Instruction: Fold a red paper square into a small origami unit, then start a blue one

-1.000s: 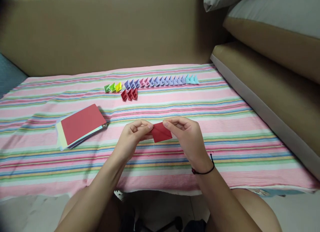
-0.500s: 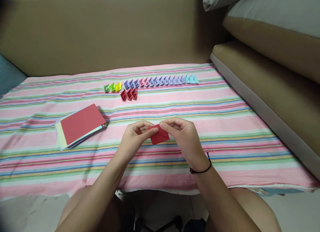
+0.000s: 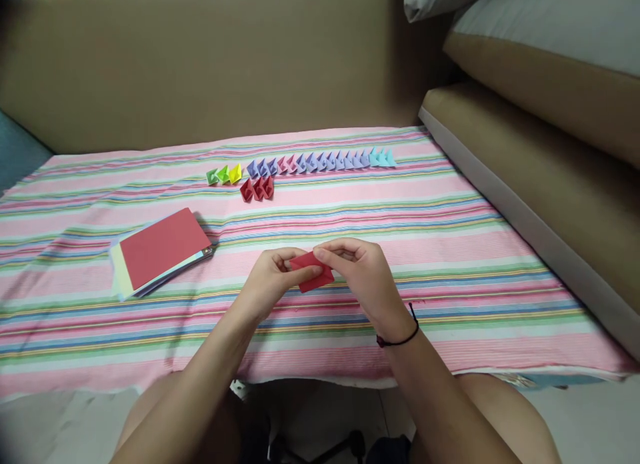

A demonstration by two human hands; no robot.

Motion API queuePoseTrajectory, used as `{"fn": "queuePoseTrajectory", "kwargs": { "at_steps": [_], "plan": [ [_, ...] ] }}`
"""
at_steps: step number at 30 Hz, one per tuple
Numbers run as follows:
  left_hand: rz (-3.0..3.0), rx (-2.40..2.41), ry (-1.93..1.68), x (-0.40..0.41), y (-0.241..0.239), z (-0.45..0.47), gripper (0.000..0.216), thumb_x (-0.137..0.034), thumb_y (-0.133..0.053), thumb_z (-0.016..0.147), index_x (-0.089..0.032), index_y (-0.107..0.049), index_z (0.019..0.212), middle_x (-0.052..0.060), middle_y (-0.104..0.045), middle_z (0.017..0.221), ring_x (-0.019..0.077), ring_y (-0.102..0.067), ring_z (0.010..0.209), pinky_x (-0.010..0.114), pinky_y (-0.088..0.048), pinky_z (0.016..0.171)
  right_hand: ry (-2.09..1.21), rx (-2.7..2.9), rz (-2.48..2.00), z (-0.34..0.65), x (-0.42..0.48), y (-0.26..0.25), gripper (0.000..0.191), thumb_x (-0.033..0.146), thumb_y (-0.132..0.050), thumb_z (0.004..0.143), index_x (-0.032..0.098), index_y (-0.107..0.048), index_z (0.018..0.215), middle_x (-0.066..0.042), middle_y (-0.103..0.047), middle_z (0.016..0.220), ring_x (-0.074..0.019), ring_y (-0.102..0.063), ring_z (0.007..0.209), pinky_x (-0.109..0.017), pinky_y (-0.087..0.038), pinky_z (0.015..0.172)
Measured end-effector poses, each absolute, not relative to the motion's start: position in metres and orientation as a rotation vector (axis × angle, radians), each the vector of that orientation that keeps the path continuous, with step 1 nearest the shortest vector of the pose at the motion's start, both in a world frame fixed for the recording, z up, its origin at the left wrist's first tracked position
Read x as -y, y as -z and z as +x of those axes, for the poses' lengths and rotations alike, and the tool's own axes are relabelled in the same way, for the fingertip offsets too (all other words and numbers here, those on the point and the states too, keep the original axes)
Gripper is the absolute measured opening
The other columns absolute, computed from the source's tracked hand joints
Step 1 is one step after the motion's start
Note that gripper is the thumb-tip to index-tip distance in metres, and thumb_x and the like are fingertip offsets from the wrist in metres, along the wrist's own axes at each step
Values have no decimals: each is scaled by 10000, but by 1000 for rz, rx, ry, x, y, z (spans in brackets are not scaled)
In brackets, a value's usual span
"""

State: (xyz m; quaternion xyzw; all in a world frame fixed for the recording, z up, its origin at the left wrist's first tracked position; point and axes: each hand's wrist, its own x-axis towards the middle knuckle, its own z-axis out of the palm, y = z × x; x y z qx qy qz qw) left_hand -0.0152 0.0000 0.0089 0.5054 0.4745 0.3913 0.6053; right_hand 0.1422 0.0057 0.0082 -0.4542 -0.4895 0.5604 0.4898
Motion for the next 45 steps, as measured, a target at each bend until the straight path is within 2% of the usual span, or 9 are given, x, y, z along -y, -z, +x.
{"fn": "queuePoseTrajectory", "kwargs": {
  "at_steps": [5, 12, 18, 24, 30, 35, 40, 45],
  "plan": [
    [1133, -1122, -963, 2, -7, -9, 243, -316, -748, 639, -136, -663, 778, -1, -640, 601, 93, -546, 512, 207, -397, 501, -1389, 1115, -1120, 140, -5, -7, 162, 333, -742, 674, 187, -723, 742, -43, -718, 792, -188, -657, 776, -330, -532, 728],
    [1117, -1090, -999, 3, -5, -3, 289, -271, -768, 601, -151, -609, 810, 10, -639, 689, 156, -628, 667, 275, -487, 643, -1310, 1084, -1148, 133, -1, -8, 114, 311, -738, 671, 209, -725, 721, -24, -713, 752, -172, -642, 730, -313, -520, 674],
    [1226, -1163, -1032, 3, -5, -2, 312, -258, -778, 579, -151, -618, 825, -8, -617, 709, 120, -561, 633, 236, -435, 590, -1296, 1051, -1128, 133, -2, -8, 130, 314, -742, 671, 200, -724, 730, -25, -710, 757, -168, -637, 740, -316, -514, 710],
    [1241, -1237, -990, 4, -8, 0, 269, -225, -753, 599, -134, -617, 812, 13, -642, 710, 146, -586, 653, 255, -450, 611, -1282, 1044, -1128, 132, -2, -8, 127, 311, -739, 675, 201, -723, 736, -25, -710, 762, -165, -633, 733, -310, -511, 696],
    [1127, -1049, -971, 6, -8, 1, 428, -189, -787, 555, -138, -608, 940, 67, -699, 880, 199, -650, 807, 307, -500, 729, -1250, 973, -1129, 135, -4, -5, 140, 314, -730, 686, 199, -719, 763, -31, -709, 769, -169, -633, 737, -309, -504, 674],
    [1113, -1117, -983, 7, -8, 3, 279, -267, -760, 617, -137, -632, 829, 31, -675, 755, 158, -620, 684, 277, -485, 652, -1256, 962, -1138, 133, -4, -5, 154, 321, -737, 676, 195, -716, 761, -35, -710, 788, -167, -630, 741, -309, -505, 683],
    [1128, -1205, -1013, 8, -8, 4, 295, -257, -784, 577, -135, -639, 803, 10, -656, 696, 136, -584, 620, 247, -458, 582, -1249, 956, -1140, 130, -1, -6, 174, 313, -759, 650, 183, -717, 758, -30, -696, 755, -154, -614, 705, -299, -497, 664],
    [1189, -1228, -1043, 8, -9, 4, 267, -254, -764, 606, -127, -651, 812, 28, -675, 716, 142, -594, 622, 243, -454, 569, -1252, 952, -1129, 130, -1, -6, 154, 316, -741, 673, 189, -717, 758, -30, -693, 755, -159, -613, 715, -308, -496, 677]
  ]
}}
